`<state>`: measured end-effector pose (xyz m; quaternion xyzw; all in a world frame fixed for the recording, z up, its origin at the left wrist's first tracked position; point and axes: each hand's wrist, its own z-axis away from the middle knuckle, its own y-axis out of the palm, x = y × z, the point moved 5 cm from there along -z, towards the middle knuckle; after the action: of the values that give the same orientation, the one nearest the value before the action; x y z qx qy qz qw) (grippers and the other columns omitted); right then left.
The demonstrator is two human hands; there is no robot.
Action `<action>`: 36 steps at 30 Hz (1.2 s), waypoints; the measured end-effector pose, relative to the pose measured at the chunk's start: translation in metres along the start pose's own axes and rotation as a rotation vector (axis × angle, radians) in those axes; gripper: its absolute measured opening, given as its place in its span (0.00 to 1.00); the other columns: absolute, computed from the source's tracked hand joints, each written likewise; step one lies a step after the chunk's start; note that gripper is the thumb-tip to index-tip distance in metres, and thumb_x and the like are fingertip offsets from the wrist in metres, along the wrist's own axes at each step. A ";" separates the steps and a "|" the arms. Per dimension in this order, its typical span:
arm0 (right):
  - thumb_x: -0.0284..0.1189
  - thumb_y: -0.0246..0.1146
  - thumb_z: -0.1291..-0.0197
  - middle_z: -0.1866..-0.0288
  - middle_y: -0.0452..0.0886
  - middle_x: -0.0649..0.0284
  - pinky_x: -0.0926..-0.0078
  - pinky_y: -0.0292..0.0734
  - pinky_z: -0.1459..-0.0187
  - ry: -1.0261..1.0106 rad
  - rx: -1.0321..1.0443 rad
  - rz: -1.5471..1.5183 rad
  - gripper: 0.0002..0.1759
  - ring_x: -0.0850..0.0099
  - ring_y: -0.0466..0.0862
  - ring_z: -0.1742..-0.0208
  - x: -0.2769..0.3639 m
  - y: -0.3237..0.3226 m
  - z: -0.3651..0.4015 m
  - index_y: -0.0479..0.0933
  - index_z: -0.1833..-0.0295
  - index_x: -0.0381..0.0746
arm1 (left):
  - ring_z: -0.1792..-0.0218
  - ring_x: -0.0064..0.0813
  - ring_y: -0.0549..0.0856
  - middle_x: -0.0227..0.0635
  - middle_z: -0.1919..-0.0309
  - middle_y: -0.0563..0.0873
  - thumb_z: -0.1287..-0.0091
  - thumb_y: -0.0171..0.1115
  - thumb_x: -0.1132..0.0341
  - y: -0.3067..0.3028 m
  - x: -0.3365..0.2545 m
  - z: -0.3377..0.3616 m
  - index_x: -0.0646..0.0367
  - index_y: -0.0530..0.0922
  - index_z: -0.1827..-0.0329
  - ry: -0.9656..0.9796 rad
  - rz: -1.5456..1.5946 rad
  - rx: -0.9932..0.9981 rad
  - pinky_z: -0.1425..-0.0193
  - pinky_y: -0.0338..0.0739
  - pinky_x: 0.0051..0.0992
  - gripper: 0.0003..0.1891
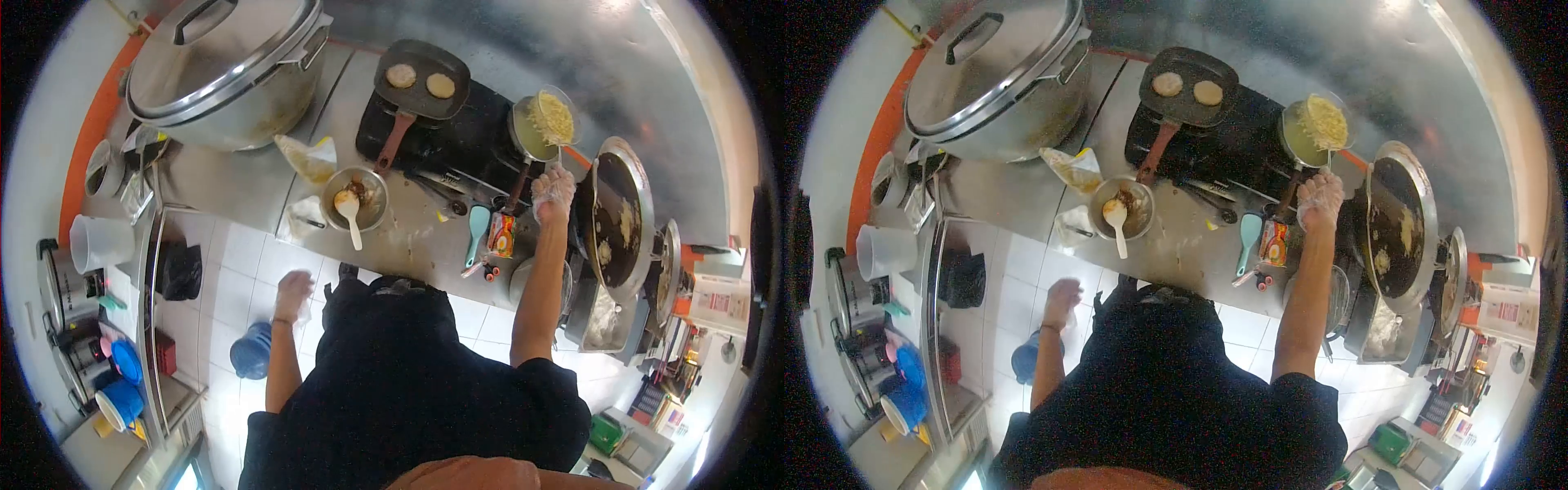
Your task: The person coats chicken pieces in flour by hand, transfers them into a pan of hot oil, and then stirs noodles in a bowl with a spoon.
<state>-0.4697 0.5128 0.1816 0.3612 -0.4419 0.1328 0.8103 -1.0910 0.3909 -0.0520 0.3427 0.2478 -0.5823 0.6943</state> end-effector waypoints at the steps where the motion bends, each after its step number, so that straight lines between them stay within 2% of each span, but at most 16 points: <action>1: 0.34 0.53 0.27 0.82 0.55 0.76 0.75 0.56 0.80 0.005 0.006 -0.013 0.14 0.78 0.58 0.83 -0.002 0.001 0.002 0.65 0.70 0.50 | 0.63 0.20 0.84 0.33 0.61 0.87 0.27 0.67 0.61 0.028 -0.020 0.000 0.61 0.82 0.50 0.084 -0.112 0.096 0.57 0.80 0.20 0.12; 3: 0.35 0.53 0.26 0.83 0.55 0.77 0.76 0.56 0.81 0.001 0.013 -0.043 0.16 0.78 0.59 0.84 -0.004 0.001 0.005 0.63 0.71 0.52 | 0.62 0.23 0.84 0.34 0.60 0.87 0.27 0.66 0.59 0.076 -0.042 -0.007 0.60 0.81 0.47 -0.030 0.000 0.139 0.56 0.80 0.24 0.14; 6: 0.34 0.53 0.26 0.83 0.54 0.77 0.76 0.55 0.81 0.045 0.096 -0.105 0.16 0.78 0.59 0.84 -0.008 -0.006 -0.002 0.63 0.71 0.52 | 0.61 0.23 0.84 0.34 0.61 0.87 0.26 0.65 0.59 0.117 -0.033 -0.042 0.61 0.79 0.48 -0.012 0.108 0.107 0.55 0.80 0.26 0.14; 9: 0.35 0.53 0.27 0.83 0.55 0.77 0.74 0.56 0.80 0.088 0.184 -0.163 0.16 0.77 0.58 0.84 -0.008 -0.017 -0.012 0.63 0.71 0.52 | 0.60 0.24 0.85 0.34 0.61 0.86 0.24 0.63 0.59 0.135 -0.028 -0.067 0.61 0.77 0.51 -0.013 0.109 -0.026 0.57 0.81 0.26 0.13; 12: 0.35 0.53 0.27 0.83 0.55 0.76 0.74 0.56 0.80 0.070 0.170 -0.179 0.13 0.77 0.58 0.84 -0.009 -0.016 -0.005 0.65 0.69 0.49 | 0.62 0.25 0.86 0.34 0.62 0.85 0.24 0.61 0.62 0.147 -0.031 -0.068 0.61 0.76 0.55 0.091 0.157 -0.033 0.58 0.81 0.27 0.10; 13: 0.35 0.52 0.27 0.82 0.55 0.76 0.74 0.55 0.80 0.073 0.152 -0.172 0.12 0.77 0.57 0.84 -0.009 -0.017 -0.005 0.66 0.67 0.48 | 0.57 0.30 0.85 0.37 0.57 0.84 0.24 0.58 0.65 0.146 -0.028 -0.070 0.62 0.75 0.48 0.073 0.132 -0.034 0.53 0.82 0.31 0.10; 16: 0.35 0.51 0.26 0.82 0.55 0.76 0.75 0.55 0.81 0.095 0.198 -0.162 0.11 0.78 0.56 0.85 -0.009 -0.025 -0.011 0.67 0.66 0.46 | 0.57 0.31 0.86 0.37 0.58 0.84 0.24 0.59 0.66 0.157 -0.038 -0.054 0.63 0.74 0.51 0.126 0.176 0.020 0.52 0.83 0.32 0.09; 19: 0.34 0.51 0.26 0.83 0.54 0.76 0.75 0.56 0.81 0.103 0.234 -0.156 0.12 0.78 0.56 0.85 -0.008 -0.029 -0.013 0.66 0.67 0.47 | 0.65 0.24 0.84 0.34 0.66 0.84 0.24 0.59 0.66 0.156 -0.018 -0.055 0.61 0.75 0.58 0.057 0.089 -0.020 0.59 0.81 0.28 0.07; 22: 0.34 0.51 0.26 0.83 0.54 0.77 0.75 0.55 0.82 0.110 0.182 -0.126 0.14 0.78 0.56 0.86 -0.009 -0.028 -0.008 0.65 0.69 0.49 | 0.66 0.24 0.83 0.33 0.67 0.83 0.25 0.59 0.67 0.163 0.003 -0.061 0.60 0.74 0.59 0.077 -0.085 0.057 0.60 0.81 0.27 0.07; 25: 0.36 0.51 0.26 0.84 0.54 0.78 0.76 0.55 0.83 0.119 0.035 -0.021 0.16 0.78 0.56 0.86 -0.008 -0.026 -0.002 0.63 0.72 0.54 | 0.66 0.22 0.83 0.33 0.67 0.84 0.24 0.62 0.64 0.191 0.004 -0.050 0.59 0.74 0.61 0.039 -0.053 0.135 0.61 0.79 0.25 0.09; 27: 0.36 0.53 0.27 0.83 0.56 0.77 0.75 0.57 0.82 0.155 0.108 -0.066 0.15 0.78 0.58 0.85 -0.014 -0.035 -0.011 0.66 0.71 0.52 | 0.66 0.20 0.82 0.31 0.67 0.84 0.24 0.64 0.62 0.205 0.006 -0.046 0.58 0.75 0.61 -0.005 0.006 0.194 0.61 0.77 0.23 0.11; 31: 0.37 0.55 0.27 0.81 0.61 0.76 0.74 0.61 0.81 0.211 0.153 -0.150 0.13 0.77 0.62 0.84 -0.031 -0.046 -0.031 0.70 0.68 0.48 | 0.66 0.19 0.82 0.29 0.67 0.84 0.23 0.62 0.63 0.213 0.004 -0.044 0.58 0.77 0.58 0.059 -0.165 0.235 0.60 0.77 0.22 0.08; 34: 0.35 0.54 0.29 0.83 0.63 0.72 0.72 0.59 0.83 0.214 0.102 -0.098 0.15 0.73 0.63 0.86 -0.037 -0.048 -0.036 0.69 0.72 0.47 | 0.67 0.19 0.81 0.28 0.67 0.84 0.24 0.62 0.63 0.217 -0.002 -0.039 0.58 0.78 0.58 0.075 -0.189 0.234 0.61 0.75 0.23 0.08; 36: 0.33 0.53 0.29 0.82 0.64 0.71 0.72 0.61 0.81 0.226 0.141 -0.092 0.11 0.74 0.63 0.84 -0.034 -0.047 -0.034 0.72 0.66 0.43 | 0.69 0.20 0.80 0.28 0.69 0.83 0.26 0.63 0.62 0.219 -0.007 -0.034 0.59 0.79 0.58 0.126 -0.220 0.218 0.65 0.74 0.23 0.09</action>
<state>-0.4430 0.5067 0.1202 0.4198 -0.3204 0.1659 0.8328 -0.8761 0.4401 -0.0274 0.4228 0.2622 -0.6556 0.5681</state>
